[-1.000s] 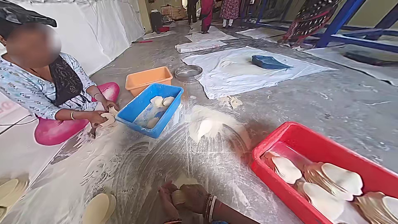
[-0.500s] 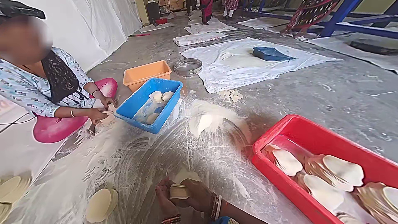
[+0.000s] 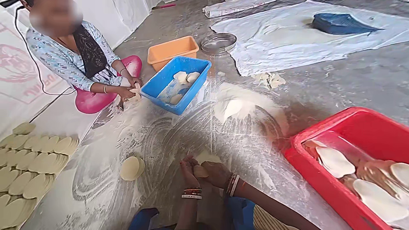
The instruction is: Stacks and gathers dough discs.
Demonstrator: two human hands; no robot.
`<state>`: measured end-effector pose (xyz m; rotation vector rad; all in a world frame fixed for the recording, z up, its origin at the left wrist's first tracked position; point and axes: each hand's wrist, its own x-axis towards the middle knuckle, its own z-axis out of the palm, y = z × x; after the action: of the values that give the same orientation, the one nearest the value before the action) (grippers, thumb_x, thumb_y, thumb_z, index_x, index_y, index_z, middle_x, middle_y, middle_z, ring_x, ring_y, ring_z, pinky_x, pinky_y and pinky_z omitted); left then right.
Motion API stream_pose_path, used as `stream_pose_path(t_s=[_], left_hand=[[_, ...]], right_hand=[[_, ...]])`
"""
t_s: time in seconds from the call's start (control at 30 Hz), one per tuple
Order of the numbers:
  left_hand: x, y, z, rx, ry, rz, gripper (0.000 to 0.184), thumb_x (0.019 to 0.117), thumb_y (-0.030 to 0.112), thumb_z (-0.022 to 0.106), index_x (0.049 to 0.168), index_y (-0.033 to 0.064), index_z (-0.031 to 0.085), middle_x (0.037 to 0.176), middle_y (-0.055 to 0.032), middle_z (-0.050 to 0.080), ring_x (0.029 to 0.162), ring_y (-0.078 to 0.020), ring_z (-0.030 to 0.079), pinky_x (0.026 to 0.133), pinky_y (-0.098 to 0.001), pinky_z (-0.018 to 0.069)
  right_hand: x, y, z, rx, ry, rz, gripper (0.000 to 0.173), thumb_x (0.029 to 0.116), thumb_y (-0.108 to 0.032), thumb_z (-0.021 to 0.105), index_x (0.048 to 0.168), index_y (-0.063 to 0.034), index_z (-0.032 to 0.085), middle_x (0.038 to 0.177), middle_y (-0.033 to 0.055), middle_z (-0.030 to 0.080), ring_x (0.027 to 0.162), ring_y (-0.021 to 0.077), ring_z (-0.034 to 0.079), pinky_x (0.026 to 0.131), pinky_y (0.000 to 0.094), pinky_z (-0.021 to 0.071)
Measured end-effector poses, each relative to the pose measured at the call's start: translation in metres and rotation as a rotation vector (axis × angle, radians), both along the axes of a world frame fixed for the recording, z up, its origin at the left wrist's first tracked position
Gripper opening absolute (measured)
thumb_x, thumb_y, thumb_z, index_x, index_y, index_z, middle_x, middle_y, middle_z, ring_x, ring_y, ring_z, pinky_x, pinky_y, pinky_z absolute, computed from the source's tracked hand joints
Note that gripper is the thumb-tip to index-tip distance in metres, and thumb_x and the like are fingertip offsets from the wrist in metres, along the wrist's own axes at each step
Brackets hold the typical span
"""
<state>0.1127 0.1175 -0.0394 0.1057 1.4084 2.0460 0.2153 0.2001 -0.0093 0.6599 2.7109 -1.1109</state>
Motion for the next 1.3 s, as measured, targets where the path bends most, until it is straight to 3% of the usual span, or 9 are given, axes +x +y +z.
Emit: stream_pose_path(t_s=[0.17,0.3,0.47,0.63,0.8,0.93,1.1,1.2,1.3], left_hand=[[-0.001,-0.006,0.001,0.01,0.054,-0.01,0.07,0.1045,0.046,-0.002,0.11,0.004,0.054,0.068,0.0075,0.063,0.065,-0.0039,0.064,0.068,-0.0227,0.0562],[0.001,-0.002,0.0,0.019,0.028,0.002,0.069,0.1062,0.043,-0.003,0.107,0.0034,0.054,0.066,0.0063,0.063,0.061,-0.0045,0.063,0.065,-0.0214,0.056],[-0.004,-0.01,0.0,-0.017,0.08,0.012,0.068,0.1055,0.04,-0.001,0.113,-0.0007,0.053,0.07,0.0053,0.064,0.066,-0.0053,0.065,0.07,-0.0239,0.0566],[0.0,-0.003,0.0,-0.019,0.022,0.018,0.067,0.1073,0.041,0.0,0.112,0.001,0.053,0.07,0.006,0.063,0.065,-0.0045,0.063,0.068,-0.0224,0.0554],[-0.002,-0.006,0.005,-0.004,0.026,0.036,0.066,0.106,0.042,-0.001,0.112,0.0041,0.053,0.072,0.006,0.063,0.067,-0.005,0.064,0.069,-0.0232,0.0564],[-0.002,0.0,0.002,0.003,0.031,0.032,0.066,0.1077,0.04,0.0,0.111,0.0023,0.054,0.071,0.0045,0.063,0.061,-0.0061,0.062,0.063,-0.0221,0.0555],[-0.009,-0.008,0.007,0.014,0.075,0.006,0.066,0.1051,0.042,0.0,0.115,0.0019,0.052,0.078,0.006,0.064,0.069,-0.0044,0.064,0.07,-0.0231,0.0566],[-0.003,-0.006,0.003,-0.011,0.05,0.001,0.066,0.1074,0.041,0.002,0.117,-0.0006,0.052,0.078,0.0049,0.063,0.072,-0.0044,0.063,0.073,-0.023,0.0543],[-0.005,-0.006,-0.004,-0.012,0.107,-0.016,0.065,0.1066,0.038,0.002,0.115,-0.0018,0.053,0.076,0.0033,0.064,0.067,-0.0063,0.063,0.069,-0.0232,0.0561]], right_hand=[[0.014,-0.012,-0.009,0.037,0.49,-0.154,0.042,0.0811,-0.015,0.081,0.116,0.0053,0.068,0.109,0.0233,0.073,0.1,0.04,0.073,0.088,0.0544,0.0584],[-0.001,-0.003,0.006,0.014,-0.056,0.006,0.051,0.0955,-0.027,0.07,0.136,0.001,0.057,0.124,0.0251,0.068,0.115,0.0427,0.066,0.098,0.0592,0.0507],[0.012,-0.01,-0.01,0.007,0.517,-0.145,0.042,0.083,-0.021,0.08,0.114,0.005,0.068,0.101,0.0237,0.074,0.091,0.0401,0.074,0.08,0.0563,0.059],[-0.004,0.0,0.007,-0.02,-0.061,0.049,0.048,0.0975,-0.023,0.068,0.135,0.0051,0.056,0.126,0.0291,0.065,0.115,0.0461,0.065,0.098,0.0602,0.05],[0.012,-0.012,-0.003,0.072,0.449,-0.104,0.045,0.0808,-0.02,0.082,0.115,0.0055,0.068,0.108,0.0244,0.073,0.098,0.0413,0.073,0.085,0.0548,0.0591],[-0.002,-0.004,0.004,0.008,-0.068,0.055,0.049,0.0978,-0.027,0.067,0.137,0.0003,0.056,0.124,0.0254,0.067,0.113,0.0437,0.067,0.095,0.06,0.0513],[0.012,-0.016,-0.014,0.066,0.536,-0.135,0.041,0.0824,-0.02,0.081,0.112,0.0057,0.069,0.104,0.024,0.074,0.092,0.0399,0.074,0.08,0.054,0.0602],[0.003,-0.011,-0.001,0.01,0.121,-0.082,0.056,0.0897,-0.028,0.077,0.133,0.0028,0.06,0.124,0.0253,0.068,0.115,0.042,0.066,0.099,0.0558,0.0522],[0.0,-0.006,0.001,0.055,0.057,0.01,0.04,0.0934,-0.017,0.069,0.127,0.0028,0.063,0.118,0.0255,0.07,0.11,0.0439,0.068,0.093,0.0583,0.0538]])
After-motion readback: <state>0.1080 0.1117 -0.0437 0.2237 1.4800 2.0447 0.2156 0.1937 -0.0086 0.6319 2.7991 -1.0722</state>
